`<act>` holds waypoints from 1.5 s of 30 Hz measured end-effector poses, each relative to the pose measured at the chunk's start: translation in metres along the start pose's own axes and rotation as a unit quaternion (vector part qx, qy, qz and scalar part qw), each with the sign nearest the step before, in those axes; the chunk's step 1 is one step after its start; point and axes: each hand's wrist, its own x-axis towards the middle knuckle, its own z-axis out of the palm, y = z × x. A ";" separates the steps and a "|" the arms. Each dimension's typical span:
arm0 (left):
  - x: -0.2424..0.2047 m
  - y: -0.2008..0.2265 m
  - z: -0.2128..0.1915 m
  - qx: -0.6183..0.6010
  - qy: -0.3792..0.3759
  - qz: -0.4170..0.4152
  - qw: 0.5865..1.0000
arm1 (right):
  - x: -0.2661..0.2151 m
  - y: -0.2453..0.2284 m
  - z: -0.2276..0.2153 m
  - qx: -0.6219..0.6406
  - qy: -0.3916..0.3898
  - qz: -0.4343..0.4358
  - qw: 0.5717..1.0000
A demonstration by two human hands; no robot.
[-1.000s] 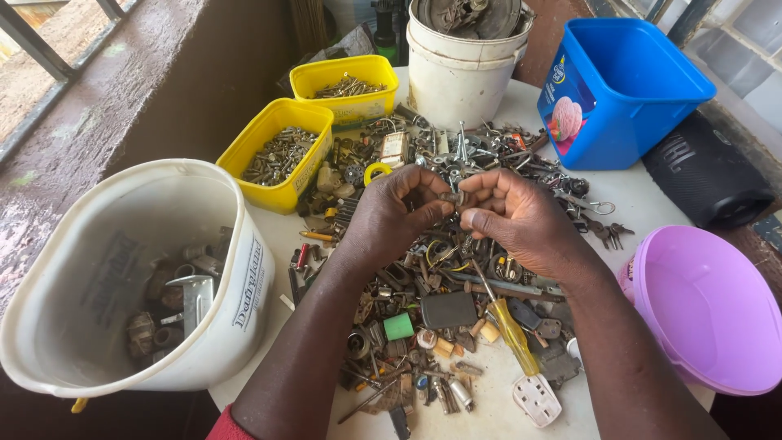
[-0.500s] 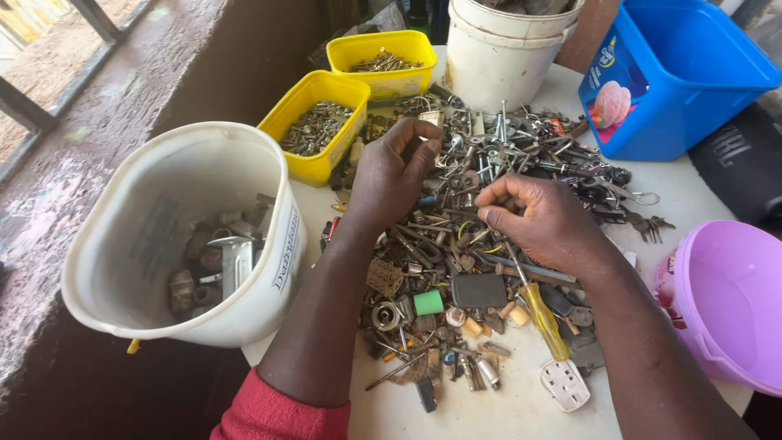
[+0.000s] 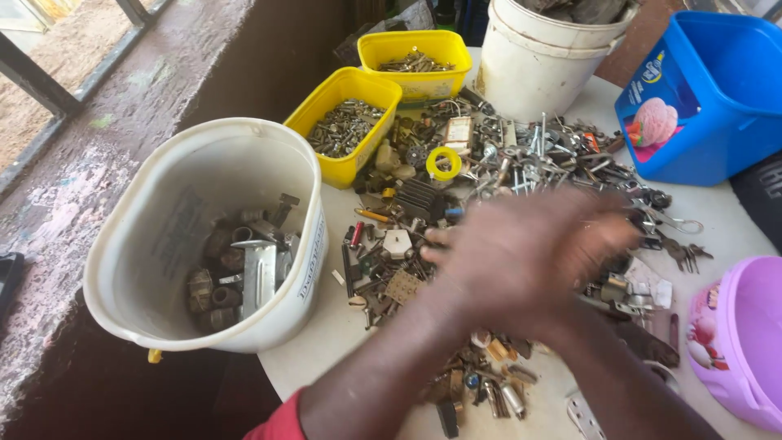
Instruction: The person sorts a large pile of mixed metal hardware on a table, picking up various items like screws, bolts, and lock cylinders. They separate the items by hand, placing selected pieces into different colored buckets and containers while continuing to sift through the remaining pile.
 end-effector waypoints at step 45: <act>-0.024 -0.070 0.027 0.088 -0.034 0.070 0.993 | -0.135 0.358 -0.032 0.886 -0.009 0.109 0.450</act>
